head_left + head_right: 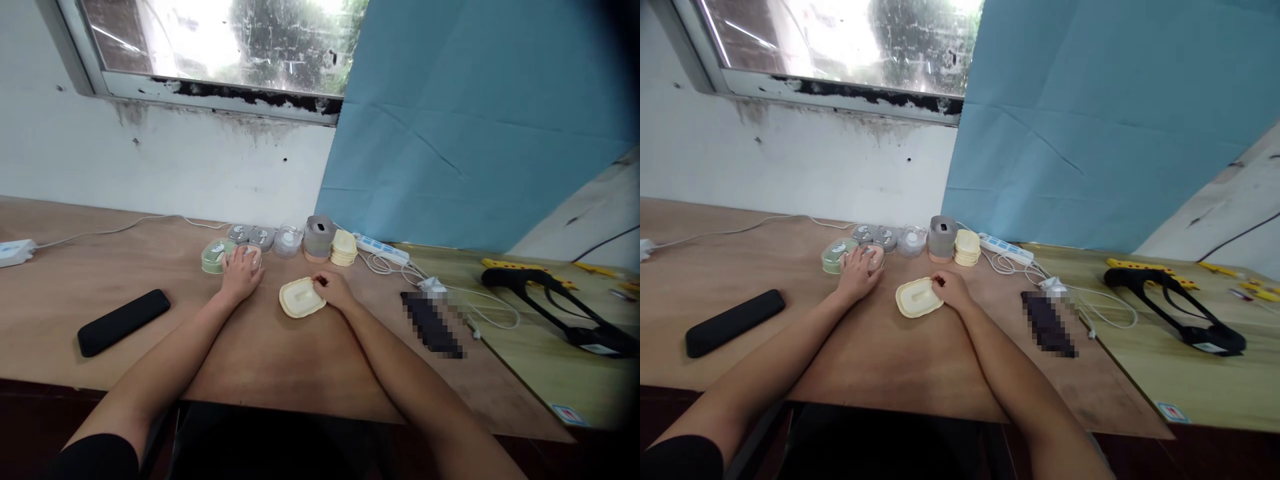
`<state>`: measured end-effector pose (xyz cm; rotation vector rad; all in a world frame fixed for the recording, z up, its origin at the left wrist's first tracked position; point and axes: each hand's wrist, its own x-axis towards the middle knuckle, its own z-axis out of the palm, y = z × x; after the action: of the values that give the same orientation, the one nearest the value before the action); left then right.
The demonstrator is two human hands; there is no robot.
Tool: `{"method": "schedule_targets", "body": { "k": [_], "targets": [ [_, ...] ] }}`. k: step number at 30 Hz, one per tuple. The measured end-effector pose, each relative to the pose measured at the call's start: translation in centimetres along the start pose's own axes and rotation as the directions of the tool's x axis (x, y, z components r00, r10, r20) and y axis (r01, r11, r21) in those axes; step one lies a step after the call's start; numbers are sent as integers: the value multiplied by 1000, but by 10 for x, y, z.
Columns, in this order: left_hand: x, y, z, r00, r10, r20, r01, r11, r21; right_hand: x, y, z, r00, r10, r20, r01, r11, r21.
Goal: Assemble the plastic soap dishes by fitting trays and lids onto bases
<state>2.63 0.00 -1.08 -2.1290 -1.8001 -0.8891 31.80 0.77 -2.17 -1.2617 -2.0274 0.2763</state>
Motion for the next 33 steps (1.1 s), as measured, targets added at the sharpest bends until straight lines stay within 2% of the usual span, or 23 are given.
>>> {"method": "schedule_targets", "body": {
  "k": [3, 5, 7, 10, 13, 15, 17, 19, 21, 23, 26, 28, 33],
  "targets": [
    [-1, 9, -6, 988, 151, -28, -153, 984, -86, 2, 0, 1, 999, 28, 45, -28, 1000, -7],
    [-4, 16, -11, 961, 275, -14, -274, 950, -151, 3, 1, 1, 997, 57, 43, -56, 998, -15],
    [-7, 23, -14, 915, 403, 21, -389, 895, -217, 4, 3, 1, 995, 84, 46, -84, 996, -1],
    [-12, 32, -14, 821, 562, 95, -517, 804, -294, 3, 6, 1, 993, 104, 56, -106, 994, 38],
    [-15, 36, -10, 736, 653, 178, -577, 743, -339, 0, 8, 2, 993, 99, 58, -102, 993, 51],
    [-16, 36, -7, 705, 674, 221, -582, 727, -363, 0, 9, 3, 995, 92, 32, -93, 995, 37],
    [-15, 34, -5, 701, 670, 245, -563, 730, -386, 3, 8, 2, 997, 63, -55, -64, 998, -12],
    [-15, 32, -3, 712, 655, 252, -538, 740, -403, 13, 7, -2, 978, -10, -209, -10, 995, -95],
    [-14, 30, -3, 721, 644, 256, -522, 748, -410, 27, 5, -9, 924, -100, -369, 35, 983, -180],
    [-14, 29, -3, 724, 638, 260, -516, 752, -410, 45, 2, -17, 874, -160, -458, 48, 968, -246],
    [-14, 29, -4, 723, 641, 257, -517, 749, -413, 69, -2, -28, 865, -219, -451, 65, 941, -333],
    [-15, 29, -5, 726, 642, 246, -519, 746, -418, 81, -3, -32, 885, -230, -404, 63, 920, -386],
    [-14, 30, -6, 723, 654, 221, -522, 728, -445, 97, 7, -32, 936, -165, -310, 8, 893, -450]
  ]
}}
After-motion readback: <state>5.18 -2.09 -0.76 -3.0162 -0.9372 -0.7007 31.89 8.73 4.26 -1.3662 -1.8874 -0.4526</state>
